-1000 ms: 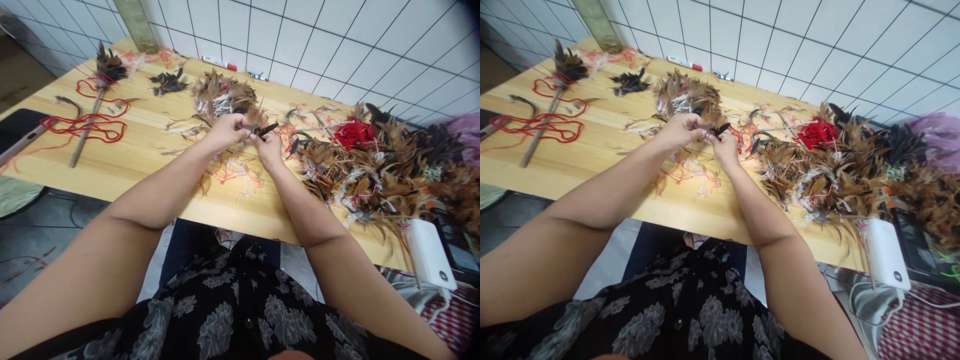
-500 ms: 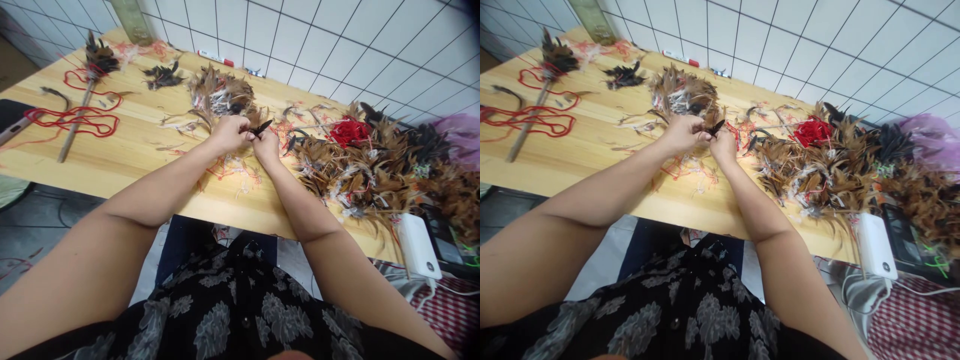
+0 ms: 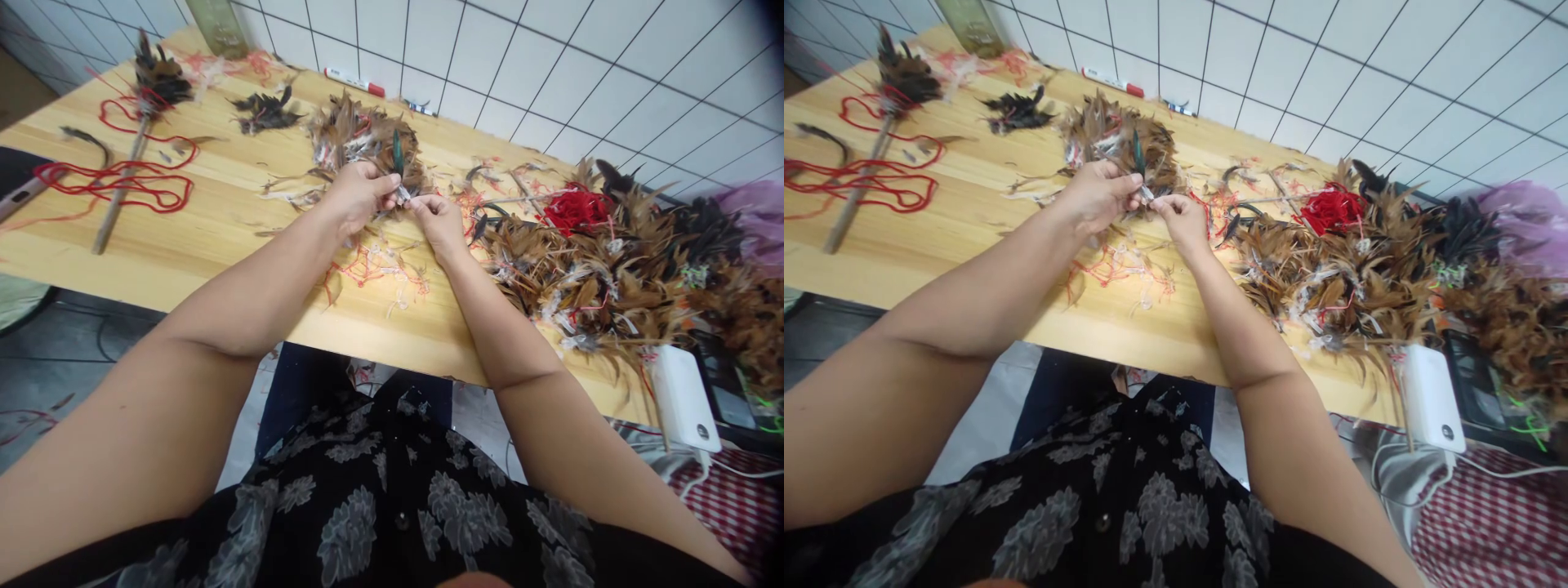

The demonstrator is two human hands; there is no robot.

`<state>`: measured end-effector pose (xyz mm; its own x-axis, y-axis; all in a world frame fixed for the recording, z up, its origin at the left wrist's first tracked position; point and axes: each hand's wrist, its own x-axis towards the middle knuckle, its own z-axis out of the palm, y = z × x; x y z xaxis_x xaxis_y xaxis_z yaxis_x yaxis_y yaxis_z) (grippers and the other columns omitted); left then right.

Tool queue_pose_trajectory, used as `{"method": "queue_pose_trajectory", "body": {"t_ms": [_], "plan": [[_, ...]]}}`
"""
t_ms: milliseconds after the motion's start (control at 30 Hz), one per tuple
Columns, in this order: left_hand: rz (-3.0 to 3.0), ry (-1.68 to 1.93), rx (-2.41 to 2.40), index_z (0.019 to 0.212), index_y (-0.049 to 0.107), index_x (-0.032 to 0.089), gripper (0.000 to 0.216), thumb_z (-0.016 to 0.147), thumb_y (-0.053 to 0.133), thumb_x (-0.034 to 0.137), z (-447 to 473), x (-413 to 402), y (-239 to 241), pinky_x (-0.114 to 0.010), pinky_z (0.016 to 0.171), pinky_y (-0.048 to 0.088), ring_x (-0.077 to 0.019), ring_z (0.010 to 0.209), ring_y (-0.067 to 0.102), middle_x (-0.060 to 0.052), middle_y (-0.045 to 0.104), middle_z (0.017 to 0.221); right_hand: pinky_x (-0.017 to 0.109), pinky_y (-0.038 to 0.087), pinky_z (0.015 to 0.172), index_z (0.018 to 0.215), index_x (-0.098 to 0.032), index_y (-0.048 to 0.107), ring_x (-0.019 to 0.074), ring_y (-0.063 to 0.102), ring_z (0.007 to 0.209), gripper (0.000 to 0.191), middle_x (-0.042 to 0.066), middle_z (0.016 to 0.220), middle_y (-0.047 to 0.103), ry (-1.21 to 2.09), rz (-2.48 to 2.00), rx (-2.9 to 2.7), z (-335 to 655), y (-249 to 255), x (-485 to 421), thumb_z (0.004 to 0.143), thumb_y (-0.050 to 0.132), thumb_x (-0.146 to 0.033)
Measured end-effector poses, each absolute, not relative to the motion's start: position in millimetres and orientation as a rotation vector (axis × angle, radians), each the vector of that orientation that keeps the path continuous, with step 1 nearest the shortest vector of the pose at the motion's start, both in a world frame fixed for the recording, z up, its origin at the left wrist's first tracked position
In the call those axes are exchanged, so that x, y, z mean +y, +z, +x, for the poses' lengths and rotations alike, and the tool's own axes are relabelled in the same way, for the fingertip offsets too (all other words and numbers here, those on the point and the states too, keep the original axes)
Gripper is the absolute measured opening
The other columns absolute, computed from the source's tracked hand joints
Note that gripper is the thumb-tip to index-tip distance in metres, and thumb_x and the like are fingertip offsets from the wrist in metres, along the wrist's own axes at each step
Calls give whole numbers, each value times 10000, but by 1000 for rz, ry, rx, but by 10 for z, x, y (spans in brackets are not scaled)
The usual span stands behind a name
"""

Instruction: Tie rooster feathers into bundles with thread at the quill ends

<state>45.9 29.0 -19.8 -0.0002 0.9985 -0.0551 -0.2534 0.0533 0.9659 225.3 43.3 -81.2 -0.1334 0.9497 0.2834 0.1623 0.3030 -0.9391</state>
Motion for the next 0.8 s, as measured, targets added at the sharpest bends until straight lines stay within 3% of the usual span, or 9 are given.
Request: {"method": "queue_pose_trajectory", "body": {"t_ms": [167,333,533,800], "plan": [[915,1185,982,717,593,169,465,1079,859,49,441,265,-150,-181,632,535,-76,559,589,22,626,643,347,630,990,910,-215,823,187,761,987,628,27,994,866,1050,-1032,-1438,2281,-794,440,794,981,-812],[969,1123,949,770,641,171,389,1018,923,67,408,265,-175,-228,664,524,-89,597,585,10,665,666,320,640,938,865,-211,796,172,761,947,635,18,917,829,1143,-1052,-1398,2231,-709,380,779,1006,-804],[1022,1130,942,821,662,241,299,1008,876,148,348,285,-210,-311,871,536,-143,779,572,10,690,719,305,667,907,887,-202,805,197,804,1005,659,24,886,825,1267,-1053,-1311,2225,-599,323,728,1051,-792],[1045,1162,904,791,683,240,320,1012,897,152,400,303,-255,-327,796,551,-142,711,572,10,674,703,297,667,906,930,-202,805,196,797,1021,706,32,925,846,1245,-1025,-1410,2252,-627,317,746,1012,-852]]}}
